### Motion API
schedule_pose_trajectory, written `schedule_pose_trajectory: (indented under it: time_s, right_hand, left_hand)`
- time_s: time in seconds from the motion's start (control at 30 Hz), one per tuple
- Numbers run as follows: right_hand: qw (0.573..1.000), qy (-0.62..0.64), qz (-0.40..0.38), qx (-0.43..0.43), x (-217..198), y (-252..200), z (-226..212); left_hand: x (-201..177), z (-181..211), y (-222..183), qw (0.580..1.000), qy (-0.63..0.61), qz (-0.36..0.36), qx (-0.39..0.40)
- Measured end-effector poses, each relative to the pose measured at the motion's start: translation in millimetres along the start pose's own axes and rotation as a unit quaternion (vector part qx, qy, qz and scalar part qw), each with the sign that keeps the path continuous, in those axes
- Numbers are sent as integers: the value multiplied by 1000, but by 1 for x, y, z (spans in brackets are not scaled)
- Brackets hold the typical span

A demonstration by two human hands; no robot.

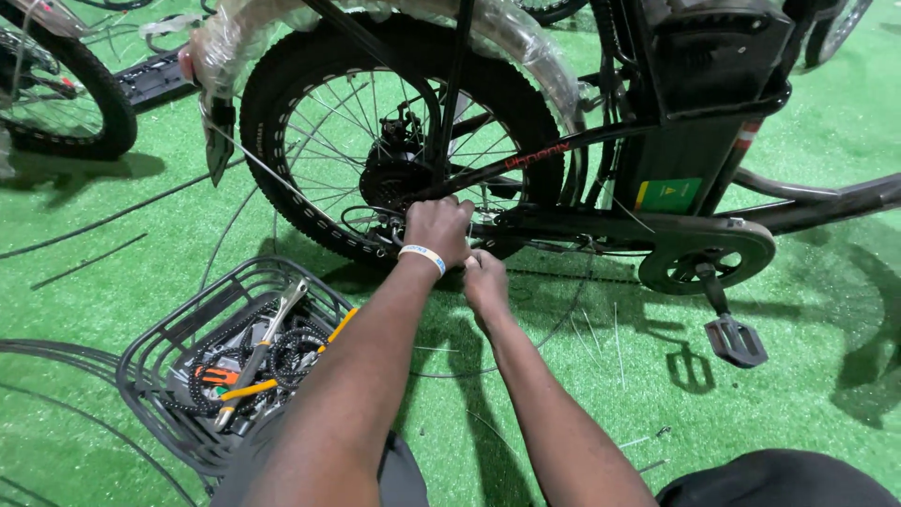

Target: Repairing an electric bicycle by threading and adjusting cables near the rear wheel and chain using pliers.

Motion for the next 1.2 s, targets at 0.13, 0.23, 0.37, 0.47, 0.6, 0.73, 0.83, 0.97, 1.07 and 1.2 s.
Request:
schedule_pose_trajectory:
  time_s: [0.13, 0.23, 0.37, 0.47, 0.6, 0.73, 0.83, 0.97, 1.07, 1.2]
  right_hand:
    - [964, 204, -73, 154, -13, -11, -28]
    - [901, 339, -160, 216, -24, -32, -48]
    - [936, 271, -126, 185, -29, -43, -52]
    - [950, 262, -85, 147, -7, -15, -30]
    - [960, 260, -42, 93, 5, 19, -9]
    - [952, 282, -32, 116, 13, 32, 3]
    - [956, 265, -30, 126, 18, 41, 4]
    - [998, 18, 48, -46, 20, 39, 15]
    - [995, 33, 52, -78, 17, 27, 3]
    - [992, 17, 35, -118, 11, 20, -4]
  left_hand:
    - [14, -4, 8, 1000, 6, -10, -7]
    - [17, -8, 9, 1000, 8, -25, -3]
    - [9, -10, 10, 999, 6, -43, 16]
    - [17, -12, 11, 999, 16, -43, 23]
    - [30, -10, 13, 999, 10, -27, 26]
    - [40, -8, 16, 1000, 7, -21, 17]
    - [35, -5, 19, 999, 17, -27, 20]
    - [13, 3, 16, 999, 19, -40, 20]
    - [12, 3, 18, 999, 19, -44, 13]
    - [8, 3, 17, 999, 16, -42, 14]
Point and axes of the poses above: each hand's wrist, its own y-axis towards the middle knuckle, its own x-axis out of the palm, z = x × y, the point moved 2 cm from there along y, towards the middle knuckle, and after that the axes turned 6 degrees about z, right-handed, at the moved point
